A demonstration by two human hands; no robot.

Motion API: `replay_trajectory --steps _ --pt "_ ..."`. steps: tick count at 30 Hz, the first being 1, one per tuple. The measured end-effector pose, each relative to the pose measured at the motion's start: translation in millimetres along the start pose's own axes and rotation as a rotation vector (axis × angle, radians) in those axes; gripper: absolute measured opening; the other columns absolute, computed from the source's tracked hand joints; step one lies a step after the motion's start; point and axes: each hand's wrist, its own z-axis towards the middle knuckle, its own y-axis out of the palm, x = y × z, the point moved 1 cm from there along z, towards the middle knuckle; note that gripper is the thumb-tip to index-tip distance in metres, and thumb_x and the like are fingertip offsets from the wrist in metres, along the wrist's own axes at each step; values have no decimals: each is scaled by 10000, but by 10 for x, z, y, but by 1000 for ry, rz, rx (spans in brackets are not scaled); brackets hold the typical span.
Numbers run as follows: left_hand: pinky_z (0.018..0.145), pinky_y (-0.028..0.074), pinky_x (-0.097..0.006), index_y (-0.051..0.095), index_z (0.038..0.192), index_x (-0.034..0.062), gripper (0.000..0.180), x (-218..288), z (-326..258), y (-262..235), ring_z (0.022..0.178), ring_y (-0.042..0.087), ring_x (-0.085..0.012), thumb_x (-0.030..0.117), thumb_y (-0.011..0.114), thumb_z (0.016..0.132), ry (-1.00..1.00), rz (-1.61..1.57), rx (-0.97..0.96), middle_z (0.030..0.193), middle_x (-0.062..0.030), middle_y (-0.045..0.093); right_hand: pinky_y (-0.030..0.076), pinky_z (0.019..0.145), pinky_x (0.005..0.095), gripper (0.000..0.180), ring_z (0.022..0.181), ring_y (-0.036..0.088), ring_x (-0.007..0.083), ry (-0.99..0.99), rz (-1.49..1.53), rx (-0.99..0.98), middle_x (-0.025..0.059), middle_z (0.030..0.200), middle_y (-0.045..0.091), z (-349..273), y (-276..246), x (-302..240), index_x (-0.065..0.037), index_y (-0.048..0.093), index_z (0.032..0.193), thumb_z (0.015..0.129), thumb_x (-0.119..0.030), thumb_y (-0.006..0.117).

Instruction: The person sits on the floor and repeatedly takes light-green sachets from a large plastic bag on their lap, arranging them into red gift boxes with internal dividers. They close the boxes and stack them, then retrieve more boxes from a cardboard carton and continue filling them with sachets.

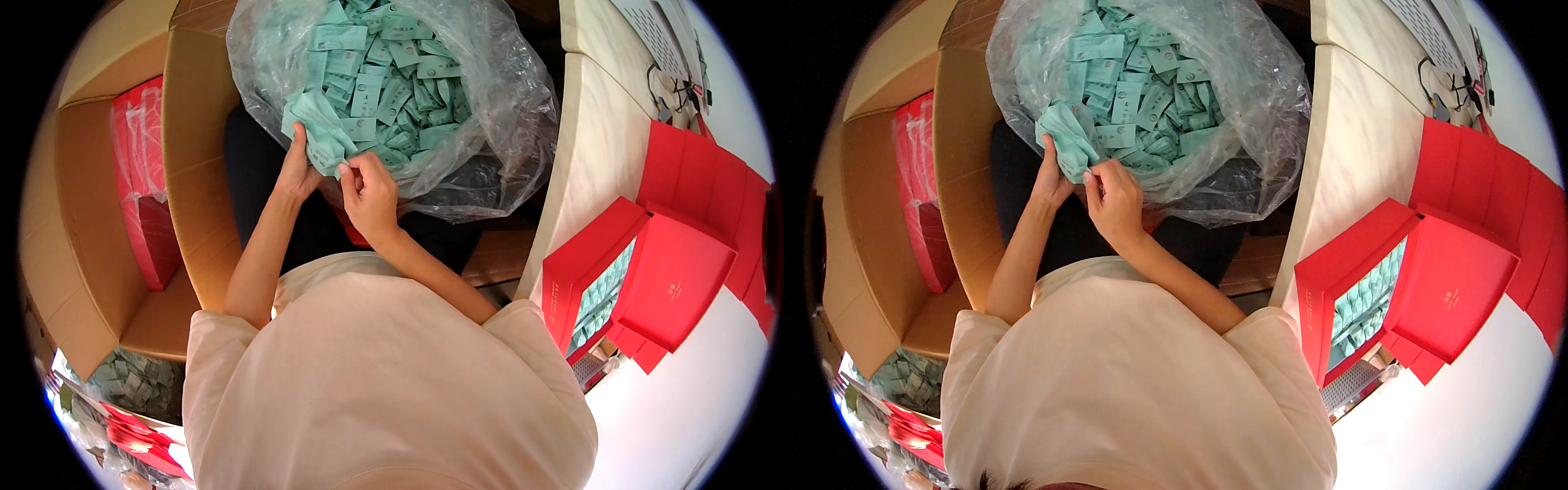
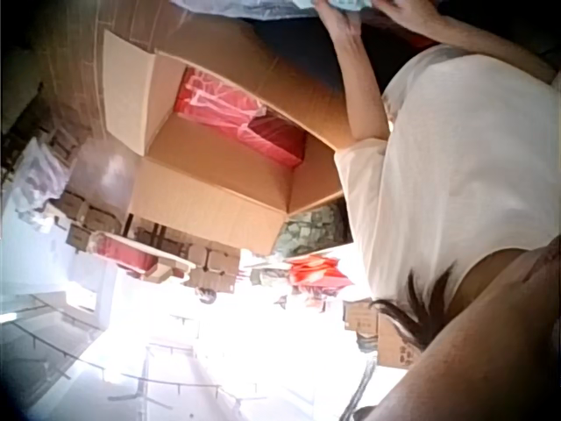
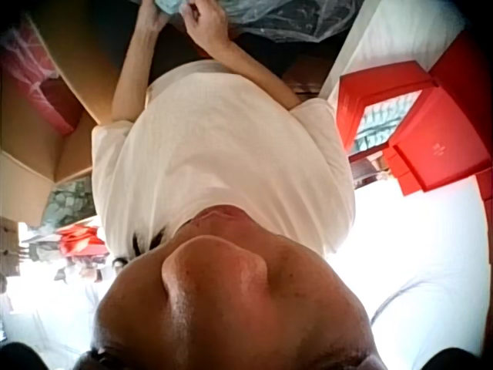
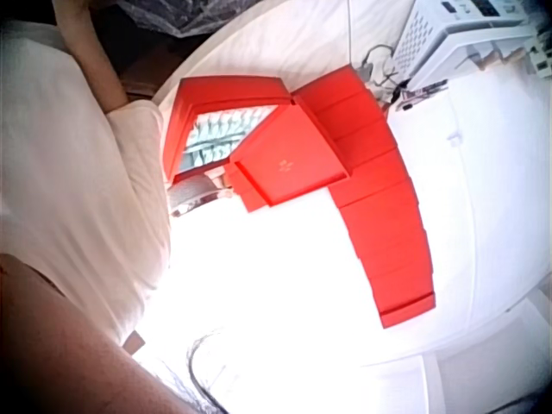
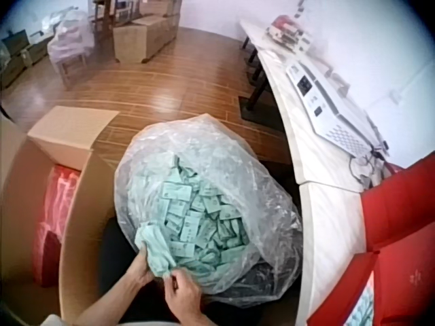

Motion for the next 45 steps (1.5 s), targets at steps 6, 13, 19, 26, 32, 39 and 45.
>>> replay_trajectory --steps 6,13,19,26,32,39,45 --pt "971 459 -407 358 1350 63 617 -13 30 -141 1169 506 -236 471 507 912 4 25 -13 1282 -83 500 418 548 329 157 566 516 200 26 -71 -88 82 719 534 17 -53 -3 -37 541 786 811 -107 680" --pt "963 450 -376 375 1344 52 602 -33 -57 -15 1154 512 -212 425 566 911 -22 219 9 1280 -72 500 473 661 318 286 736 584 232 91 37 30 123 846 609 261 -188 49 6 562 995 816 -175 691" --pt "944 454 -358 403 1322 42 503 -92 -117 156 1141 520 -197 346 546 947 4 260 54 1256 -71 516 461 655 317 207 732 571 200 366 60 71 131 940 599 237 -7 441 4 537 989 867 -142 620" --pt "1035 341 -352 220 1440 44 584 -214 10 -156 1234 421 -214 415 351 1009 103 418 147 1358 -115 409 487 697 380 191 853 596 327 -104 -317 26 120 992 579 308 31 179 -25 549 838 691 -27 670" --pt "972 392 -348 127 1421 50 707 -128 -20 -41 1178 468 -217 465 464 960 114 639 211 1287 -149 447 485 678 352 158 841 615 270 -43 61 -299 99 978 627 368 135 413 -10 616 903 795 -121 651" --pt "787 478 -334 57 1395 46 837 -77 53 75 904 596 -207 322 654 878 180 647 249 1070 -136 533 480 794 407 304 984 588 316 532 -401 -240 175 1092 598 569 346 1616 -37 588 1067 806 -180 645" --pt "1030 322 -364 -24 1428 -4 1034 -251 166 -128 1243 400 -283 299 741 802 418 865 196 1361 -227 340 452 842 442 235 1091 526 327 410 -408 -331 170 1134 561 468 462 1643 -41 559 993 800 -128 661"
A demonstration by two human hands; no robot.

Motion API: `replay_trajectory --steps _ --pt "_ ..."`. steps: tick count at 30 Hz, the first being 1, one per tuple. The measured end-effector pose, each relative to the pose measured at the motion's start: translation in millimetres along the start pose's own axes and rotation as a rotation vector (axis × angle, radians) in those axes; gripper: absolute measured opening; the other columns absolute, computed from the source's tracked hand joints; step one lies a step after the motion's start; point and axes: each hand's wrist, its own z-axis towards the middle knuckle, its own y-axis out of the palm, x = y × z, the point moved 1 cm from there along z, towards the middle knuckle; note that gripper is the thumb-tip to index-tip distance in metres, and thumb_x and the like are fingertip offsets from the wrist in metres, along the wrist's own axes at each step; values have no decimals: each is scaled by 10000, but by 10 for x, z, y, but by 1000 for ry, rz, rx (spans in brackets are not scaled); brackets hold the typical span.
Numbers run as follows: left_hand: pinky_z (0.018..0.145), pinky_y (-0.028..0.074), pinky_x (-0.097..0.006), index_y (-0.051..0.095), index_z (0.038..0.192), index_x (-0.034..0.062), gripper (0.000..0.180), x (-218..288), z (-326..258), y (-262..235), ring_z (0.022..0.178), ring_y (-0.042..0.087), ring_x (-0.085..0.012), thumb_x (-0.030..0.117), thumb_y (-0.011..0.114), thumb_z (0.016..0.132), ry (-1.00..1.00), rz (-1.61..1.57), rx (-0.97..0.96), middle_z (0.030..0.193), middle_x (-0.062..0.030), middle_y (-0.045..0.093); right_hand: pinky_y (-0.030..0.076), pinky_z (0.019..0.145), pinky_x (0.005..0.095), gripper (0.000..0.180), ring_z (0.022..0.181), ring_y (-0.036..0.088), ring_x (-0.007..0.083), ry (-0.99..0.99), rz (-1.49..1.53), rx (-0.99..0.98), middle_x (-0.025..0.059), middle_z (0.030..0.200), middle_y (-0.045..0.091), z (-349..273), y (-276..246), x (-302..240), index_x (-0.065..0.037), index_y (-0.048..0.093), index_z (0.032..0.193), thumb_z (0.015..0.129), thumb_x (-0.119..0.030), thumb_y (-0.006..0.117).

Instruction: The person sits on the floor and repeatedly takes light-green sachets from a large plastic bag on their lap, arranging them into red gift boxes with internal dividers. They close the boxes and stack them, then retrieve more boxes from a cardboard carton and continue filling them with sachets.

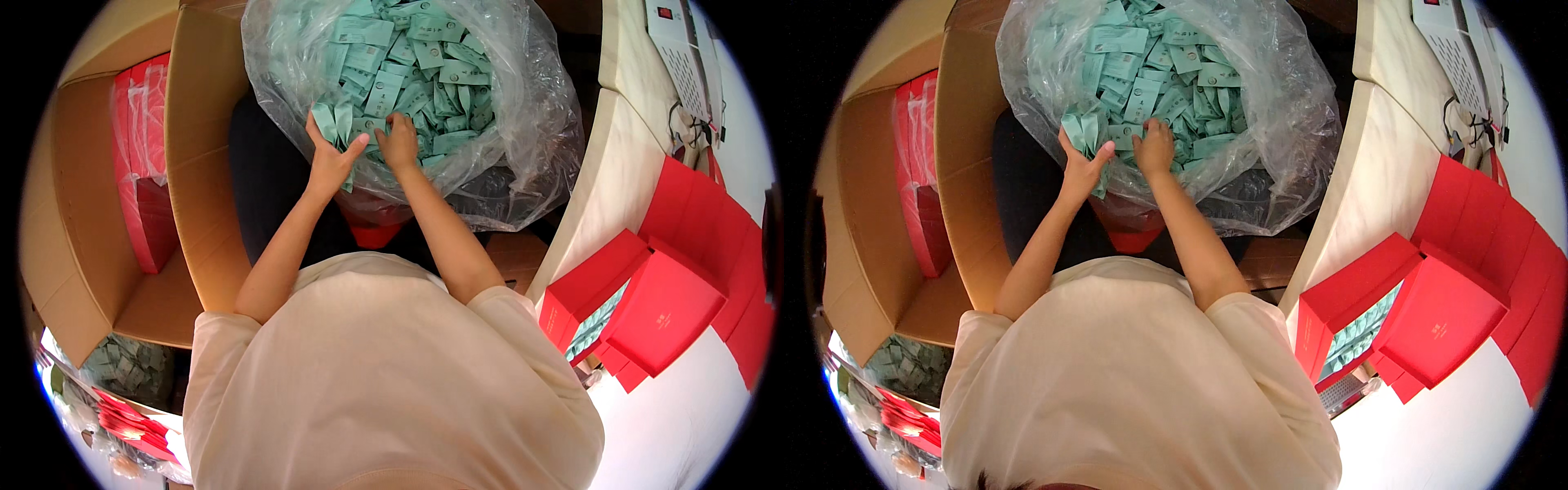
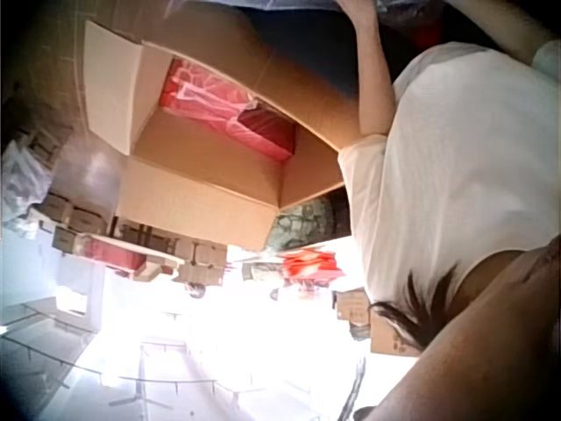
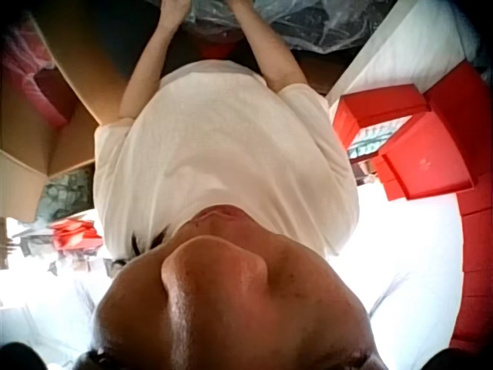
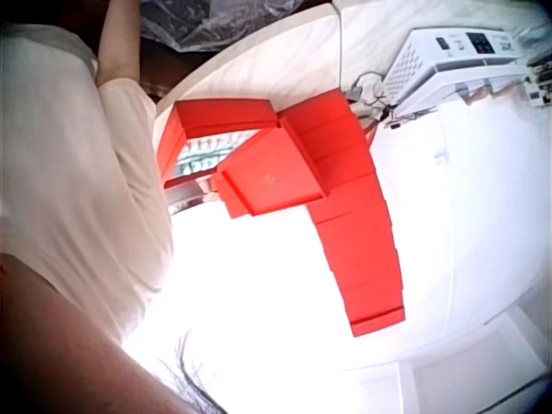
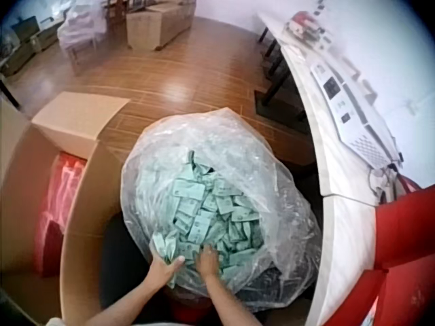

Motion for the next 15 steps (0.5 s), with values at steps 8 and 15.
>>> replay_trajectory --steps 8,15 --pt "863 460 -348 -40 1427 19 982 250 -34 -3 954 595 -234 275 704 839 -133 -142 5 1206 -190 470 459 689 302 106 767 602 220 -33 572 209 94 857 624 -120 -529 -150 -20 529 990 899 -65 556" --pt "798 489 -349 27 1414 58 851 286 -90 -71 882 612 -212 316 644 888 -161 -147 -50 1120 -151 529 403 537 219 106 667 504 34 0 786 -58 -49 797 598 -387 -1296 -210 -97 577 1013 922 -150 567"
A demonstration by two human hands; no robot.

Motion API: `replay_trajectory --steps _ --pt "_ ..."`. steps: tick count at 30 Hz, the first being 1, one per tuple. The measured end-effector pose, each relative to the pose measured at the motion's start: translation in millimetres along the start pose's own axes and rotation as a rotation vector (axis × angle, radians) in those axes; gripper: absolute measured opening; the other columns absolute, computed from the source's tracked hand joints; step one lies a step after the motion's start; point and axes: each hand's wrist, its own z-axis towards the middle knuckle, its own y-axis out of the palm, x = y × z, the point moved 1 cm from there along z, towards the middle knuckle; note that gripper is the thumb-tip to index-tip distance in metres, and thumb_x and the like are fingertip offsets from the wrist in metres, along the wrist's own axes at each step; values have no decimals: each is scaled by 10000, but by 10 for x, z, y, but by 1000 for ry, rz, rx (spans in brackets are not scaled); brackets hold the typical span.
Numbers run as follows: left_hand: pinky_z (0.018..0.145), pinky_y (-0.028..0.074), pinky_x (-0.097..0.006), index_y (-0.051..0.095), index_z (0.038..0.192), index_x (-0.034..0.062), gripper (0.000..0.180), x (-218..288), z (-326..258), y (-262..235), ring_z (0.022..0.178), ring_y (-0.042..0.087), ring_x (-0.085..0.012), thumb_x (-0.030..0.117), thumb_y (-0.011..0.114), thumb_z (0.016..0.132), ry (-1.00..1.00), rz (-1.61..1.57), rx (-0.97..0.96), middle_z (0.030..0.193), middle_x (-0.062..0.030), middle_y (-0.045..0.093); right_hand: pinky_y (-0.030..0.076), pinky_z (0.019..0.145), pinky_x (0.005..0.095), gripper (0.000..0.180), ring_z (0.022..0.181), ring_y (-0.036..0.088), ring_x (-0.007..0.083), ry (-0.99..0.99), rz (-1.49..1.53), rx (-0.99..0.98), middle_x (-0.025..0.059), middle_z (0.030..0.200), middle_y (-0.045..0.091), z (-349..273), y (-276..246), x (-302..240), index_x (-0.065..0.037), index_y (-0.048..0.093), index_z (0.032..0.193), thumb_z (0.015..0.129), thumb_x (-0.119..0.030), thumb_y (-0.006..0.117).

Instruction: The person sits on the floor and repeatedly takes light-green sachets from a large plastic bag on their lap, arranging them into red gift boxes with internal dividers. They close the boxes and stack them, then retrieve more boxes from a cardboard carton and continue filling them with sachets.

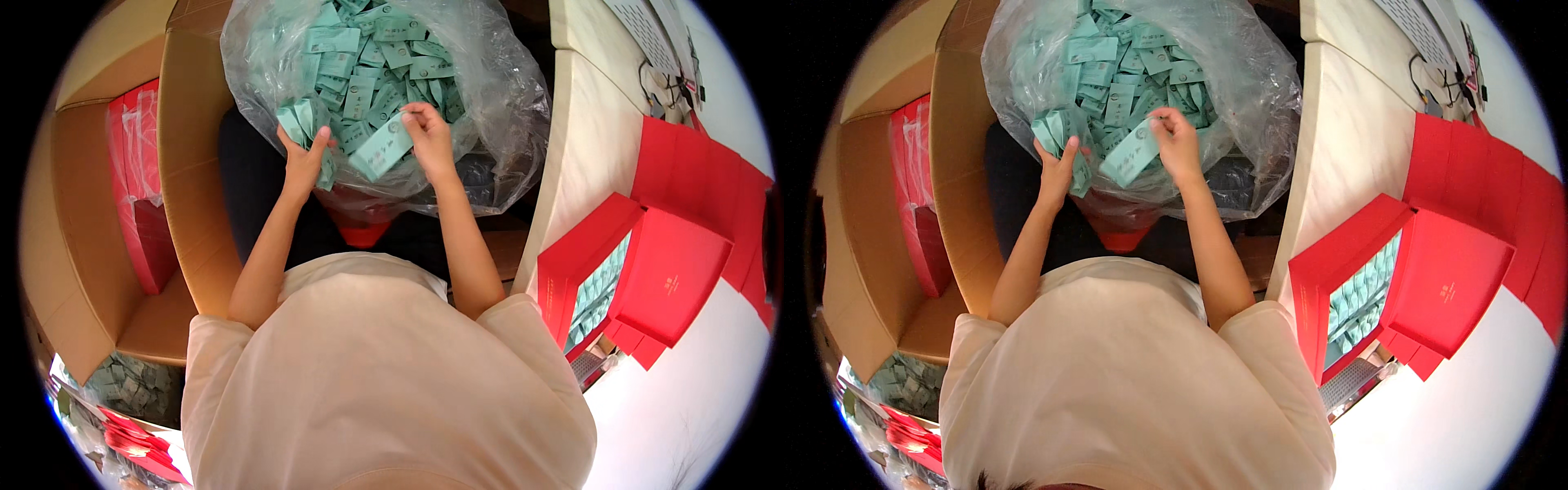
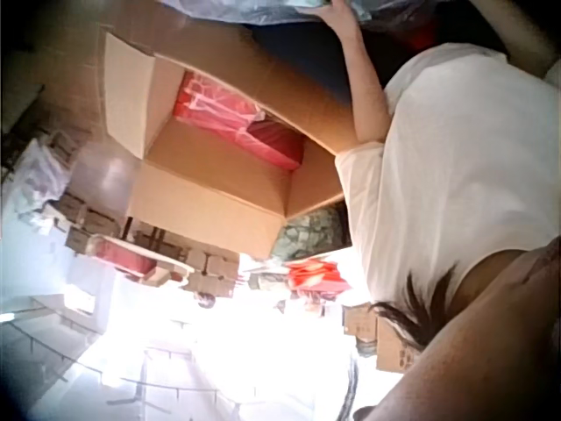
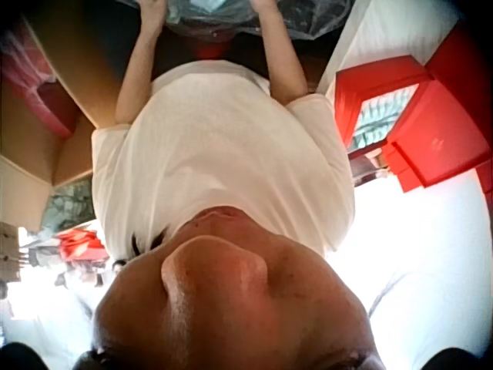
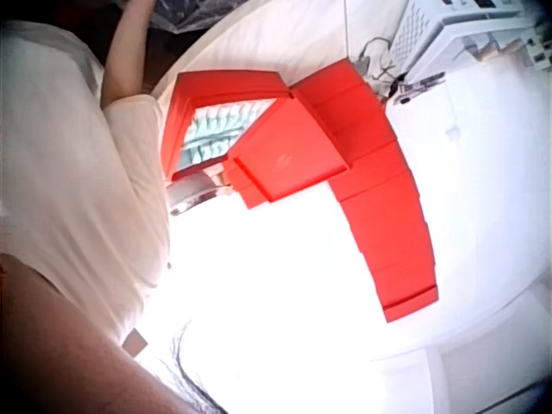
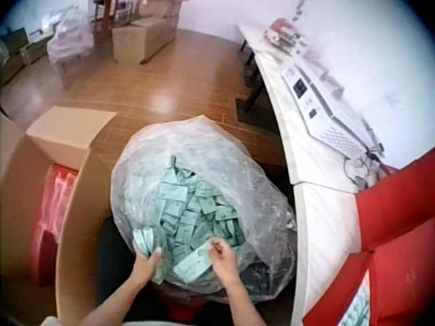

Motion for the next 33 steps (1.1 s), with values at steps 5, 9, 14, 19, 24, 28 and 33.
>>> replay_trajectory --steps 5,9,14,19,24,28,33 --pt "1008 386 -389 44 1457 128 846 175 -391 214 1265 372 -241 485 570 899 -296 -105 -369 1400 -125 304 390 719 198 92 795 492 40 -115 231 -287 -54 881 584 -307 98 -242 -118 613 991 908 -156 600" --pt "1043 340 -385 44 1458 134 852 184 -643 460 1304 315 -233 442 603 894 -276 -204 -396 1425 -114 274 387 803 234 145 910 481 101 -433 -189 -11 -2 984 563 -453 337 -249 -69 614 997 902 -179 610" --pt "993 410 -386 171 1448 118 715 220 -685 459 1256 408 -226 419 554 924 -232 -411 -346 1393 -114 356 397 910 309 453 1060 489 175 -197 138 66 76 1157 523 -652 413 -299 -69 461 1282 928 -328 574" --pt "995 407 -386 195 1428 46 647 468 -775 371 1196 483 -260 321 524 943 -134 -515 -445 1333 -145 442 380 955 307 612 1158 461 165 199 353 -218 89 1268 488 -1235 234 -725 -25 396 1353 938 -458 515" --pt "1043 319 -375 208 1416 -6 733 303 -939 571 1251 401 -255 395 549 905 442 153 -432 1386 -148 378 396 956 302 588 1128 480 140 13 288 -167 89 1238 536 -1660 -32 -998 13 433 1330 913 -364 604" --pt "1047 305 -387 379 1355 -17 717 563 -1443 1123 1287 360 -265 463 604 872 461 192 -1016 1417 -155 344 420 914 298 557 1034 509 119 -130 251 -78 54 1116 597 -2224 -652 -1092 -4 519 1253 822 -289 730" --pt "1043 296 -485 181 1441 -12 1049 924 -2095 1922 1277 371 -342 669 603 764 795 70 -1075 1375 -228 361 394 894 321 480 1028 510 196 -558 -71 215 82 1068 547 -3383 -1635 -1208 -23 581 1076 729 -264 809"
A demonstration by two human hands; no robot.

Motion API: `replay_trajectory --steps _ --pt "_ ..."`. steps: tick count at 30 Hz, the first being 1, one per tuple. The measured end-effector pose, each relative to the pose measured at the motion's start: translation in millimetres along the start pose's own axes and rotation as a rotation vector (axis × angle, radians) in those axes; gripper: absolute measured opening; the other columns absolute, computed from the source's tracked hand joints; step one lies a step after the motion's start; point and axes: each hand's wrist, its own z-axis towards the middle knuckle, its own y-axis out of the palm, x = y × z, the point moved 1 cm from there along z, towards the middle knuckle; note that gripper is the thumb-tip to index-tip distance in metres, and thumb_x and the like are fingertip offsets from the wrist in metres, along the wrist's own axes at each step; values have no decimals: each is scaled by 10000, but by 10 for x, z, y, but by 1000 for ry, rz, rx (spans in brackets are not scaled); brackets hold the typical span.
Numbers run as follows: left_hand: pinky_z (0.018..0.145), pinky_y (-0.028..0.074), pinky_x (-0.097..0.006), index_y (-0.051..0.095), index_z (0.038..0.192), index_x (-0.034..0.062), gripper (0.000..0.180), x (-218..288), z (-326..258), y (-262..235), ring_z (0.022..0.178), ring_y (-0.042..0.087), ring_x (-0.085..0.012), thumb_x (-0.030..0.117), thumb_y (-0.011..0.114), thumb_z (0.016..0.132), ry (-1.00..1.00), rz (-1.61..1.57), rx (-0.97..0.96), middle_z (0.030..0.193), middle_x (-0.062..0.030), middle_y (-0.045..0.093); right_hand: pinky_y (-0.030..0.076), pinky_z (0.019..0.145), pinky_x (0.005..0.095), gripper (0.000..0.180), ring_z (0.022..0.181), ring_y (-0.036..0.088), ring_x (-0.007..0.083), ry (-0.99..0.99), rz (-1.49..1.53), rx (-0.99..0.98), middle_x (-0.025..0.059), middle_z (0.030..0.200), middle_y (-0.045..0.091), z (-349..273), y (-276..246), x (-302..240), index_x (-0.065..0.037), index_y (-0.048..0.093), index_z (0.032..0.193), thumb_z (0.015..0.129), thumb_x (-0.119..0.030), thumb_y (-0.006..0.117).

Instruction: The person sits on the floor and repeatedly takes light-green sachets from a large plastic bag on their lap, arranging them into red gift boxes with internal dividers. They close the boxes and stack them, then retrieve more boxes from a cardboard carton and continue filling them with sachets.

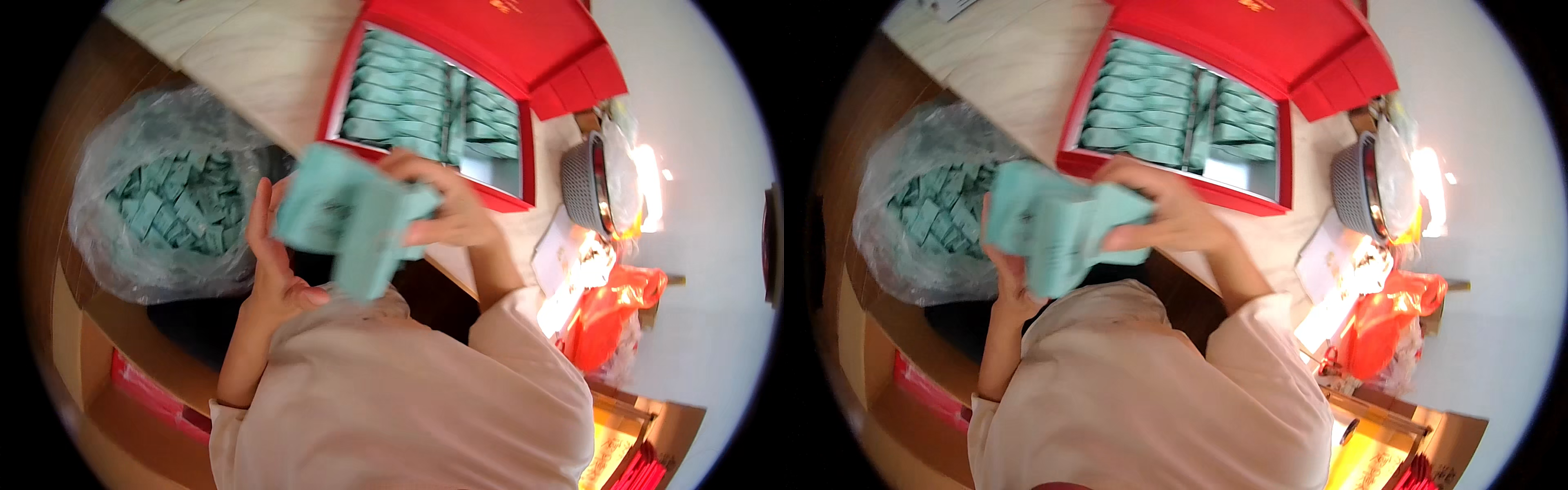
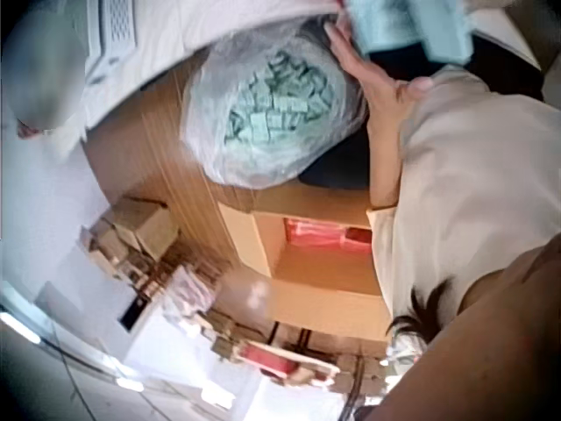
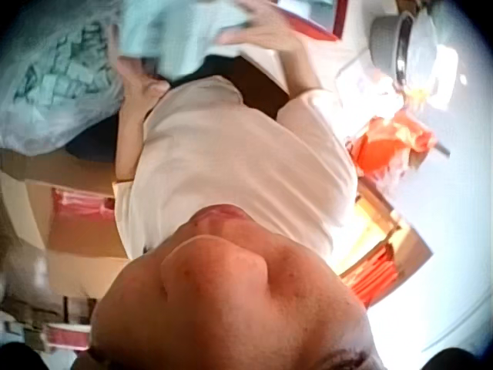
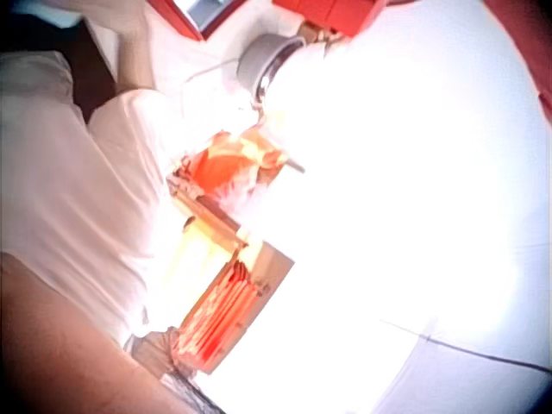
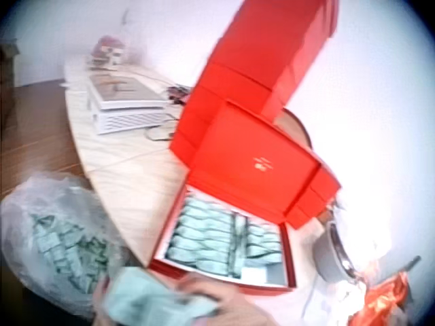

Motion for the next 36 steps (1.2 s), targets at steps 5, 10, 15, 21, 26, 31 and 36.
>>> replay_trajectory --steps 5,10,15,21,26,31,36 --pt "1068 278 -406 282 1400 -16 702 -97 133 166 1220 416 -274 311 597 864 -94 56 -168 1292 -170 421 398 845 271 512 956 514 145 297 -377 296 37 1006 543 -1066 -1149 -529 -4 581 1010 663 -279 838" --pt "1067 288 -375 362 1362 -5 530 -143 47 101 1241 407 -231 102 522 868 -239 160 -150 1299 -133 417 429 768 278 457 843 541 169 604 -710 278 45 914 555 -1209 -1513 -483 -16 579 1007 699 -269 803" --pt "1014 339 -342 427 1314 12 463 -217 8 33 1172 455 -211 115 559 882 -315 146 -54 1254 -117 447 488 748 369 501 888 579 311 444 -1282 297 115 947 577 -1020 -1505 -67 -22 595 1000 644 -291 822" --pt "988 363 -330 453 1291 22 404 -303 -64 1 1144 476 -195 88 529 900 -368 147 -29 1253 -106 444 464 841 381 695 1053 511 308 376 -1308 347 114 1090 521 -973 -1312 232 -47 501 1139 617 -359 838" --pt "1013 355 -341 459 1277 17 377 -376 -113 -34 1154 486 -199 105 521 916 -411 160 -75 1290 -96 448 431 879 408 503 1039 504 332 439 -1148 474 153 1086 544 -1066 -1517 -88 -57 551 1127 766 -347 747" --pt "948 392 -313 519 1220 29 318 -420 -97 6 1093 508 -188 94 530 909 -412 107 -43 1230 -98 457 468 589 334 171 628 583 248 489 -1181 624 118 784 604 -1187 -1599 -165 -18 639 888 836 -179 664" --pt "915 420 -311 553 1178 34 269 -433 -222 -216 1055 527 -185 83 526 915 -432 164 52 1187 -99 485 433 565 301 173 577 512 176 271 -1162 868 80 682 564 -747 -957 -230 -7 606 855 855 -169 665"
